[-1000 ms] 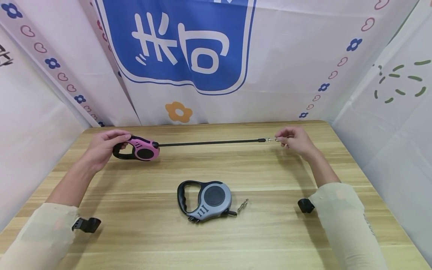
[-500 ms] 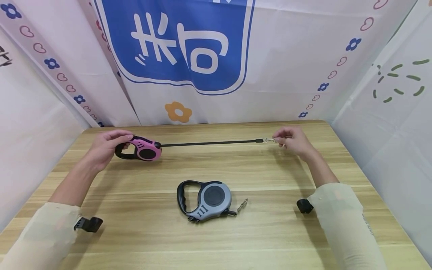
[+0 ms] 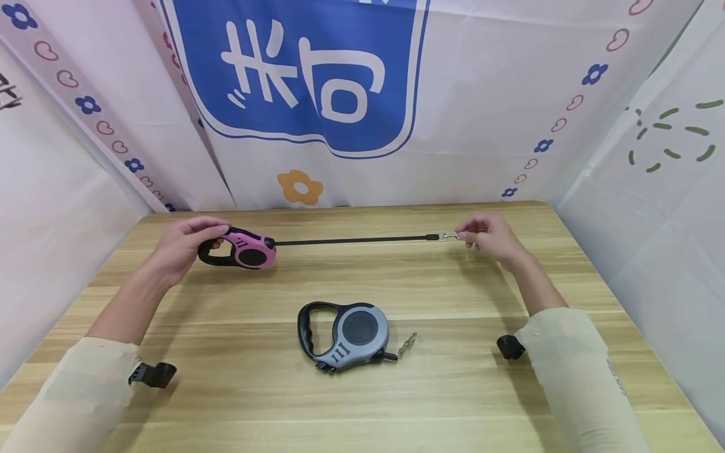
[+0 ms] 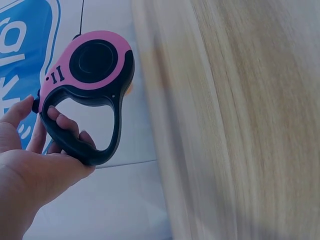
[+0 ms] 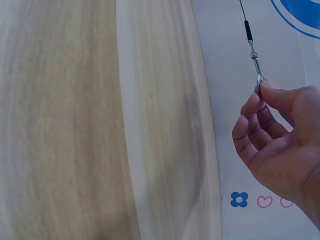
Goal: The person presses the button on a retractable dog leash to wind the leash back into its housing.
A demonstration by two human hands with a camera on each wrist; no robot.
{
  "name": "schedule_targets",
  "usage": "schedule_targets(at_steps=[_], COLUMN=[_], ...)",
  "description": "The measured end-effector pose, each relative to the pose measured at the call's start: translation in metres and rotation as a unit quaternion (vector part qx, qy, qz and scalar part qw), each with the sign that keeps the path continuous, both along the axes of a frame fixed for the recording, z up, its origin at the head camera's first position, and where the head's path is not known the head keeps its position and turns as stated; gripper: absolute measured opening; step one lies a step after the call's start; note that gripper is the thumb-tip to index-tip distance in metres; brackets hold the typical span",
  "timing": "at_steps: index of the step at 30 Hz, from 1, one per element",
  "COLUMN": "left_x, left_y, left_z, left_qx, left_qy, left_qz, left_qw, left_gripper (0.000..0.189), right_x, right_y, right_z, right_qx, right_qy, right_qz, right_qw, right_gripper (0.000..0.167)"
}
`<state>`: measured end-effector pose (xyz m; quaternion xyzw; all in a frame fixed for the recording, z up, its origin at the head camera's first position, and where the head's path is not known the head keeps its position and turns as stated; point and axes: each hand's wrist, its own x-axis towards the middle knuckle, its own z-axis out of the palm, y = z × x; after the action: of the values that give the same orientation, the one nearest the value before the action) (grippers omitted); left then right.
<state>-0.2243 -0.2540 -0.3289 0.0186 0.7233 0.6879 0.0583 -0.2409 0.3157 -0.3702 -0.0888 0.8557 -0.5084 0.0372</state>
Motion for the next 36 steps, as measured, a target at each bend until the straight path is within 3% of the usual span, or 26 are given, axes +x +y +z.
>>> schedule_targets(at_steps=[19, 28, 36], left_x=[-0.001, -0.002, -0.003], left_y=[0.009, 0.019, 0.024], left_z=[0.0, -0.001, -0.001], left_qx=[-0.008, -0.022, -0.014], left_qy=[-0.003, 0.008, 0.01], left_qz=[-0.008, -0.016, -0.018], left_qw=[0.9999, 0.9996, 0.9997], left_gripper=[0.007, 0.017, 0.013], right_x=[-0.001, 0.0, -0.001], right_y=[-0.009, -0.016, -0.019], right_z=[0.0, -0.002, -0.002], right_qx=[-0.001, -0.01, -0.011], right_qy=[-0.006, -0.008, -0.016], right_qz=[0.007, 0.015, 0.018], right_qw=[1.0, 0.9998, 0.9997], right_gripper=[0.023, 0.02, 0.021])
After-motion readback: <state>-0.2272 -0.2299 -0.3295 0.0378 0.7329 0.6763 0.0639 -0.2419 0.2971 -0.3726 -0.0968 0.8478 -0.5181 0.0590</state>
